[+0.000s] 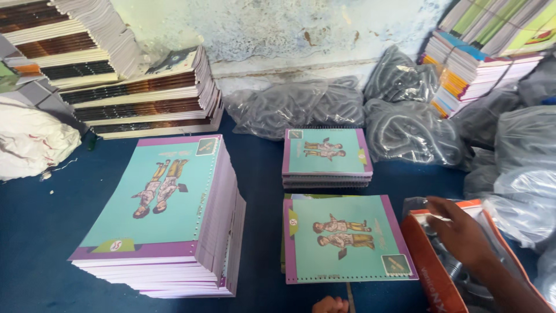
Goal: The person assembles spiral-bound notebooks by inserting metal coils into pre-punched holes. They handle multiple notebooks, aligning the coils and securing them to bind the pages together.
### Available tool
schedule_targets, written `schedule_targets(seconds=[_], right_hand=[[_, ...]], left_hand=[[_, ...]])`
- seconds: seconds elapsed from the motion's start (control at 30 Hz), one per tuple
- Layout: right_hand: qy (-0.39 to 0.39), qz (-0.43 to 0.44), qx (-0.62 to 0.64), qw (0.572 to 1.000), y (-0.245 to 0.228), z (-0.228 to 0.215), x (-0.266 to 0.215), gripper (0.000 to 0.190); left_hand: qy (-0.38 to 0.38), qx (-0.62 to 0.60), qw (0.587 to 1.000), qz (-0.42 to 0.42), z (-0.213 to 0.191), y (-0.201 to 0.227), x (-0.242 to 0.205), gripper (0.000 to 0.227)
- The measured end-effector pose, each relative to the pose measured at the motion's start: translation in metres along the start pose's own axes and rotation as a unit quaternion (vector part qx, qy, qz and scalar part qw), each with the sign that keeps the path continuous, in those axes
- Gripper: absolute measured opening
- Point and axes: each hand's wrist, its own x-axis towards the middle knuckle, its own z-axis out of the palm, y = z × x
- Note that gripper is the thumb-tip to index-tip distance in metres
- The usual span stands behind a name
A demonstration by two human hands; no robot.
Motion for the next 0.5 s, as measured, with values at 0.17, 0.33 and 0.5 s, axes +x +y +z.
schedule_targets(seconds=[0.17, 0.33, 0.5], right_hand=[[0.041, 0.059, -0.115, 0.991, 0.062, -0.028, -0.023, 0.035], [-0.009, 0.011, -0.321, 0.947, 0.107, -0.039, -0.041, 0.03], [-0.033, 0.04, -0.407, 0.912, 0.1, -0.038, -0.062, 0.036]], left_hand=[[0.068, -0.107, 0.988, -0.086, 0.018, -0.003, -0.023, 0.023], [0.074, -0.115, 0.985, -0.103, 0.019, -0.011, -0.034, 0.039], [0.067, -0.11, 0.986, -0.107, 0.01, -0.013, -0.043, 0.049]])
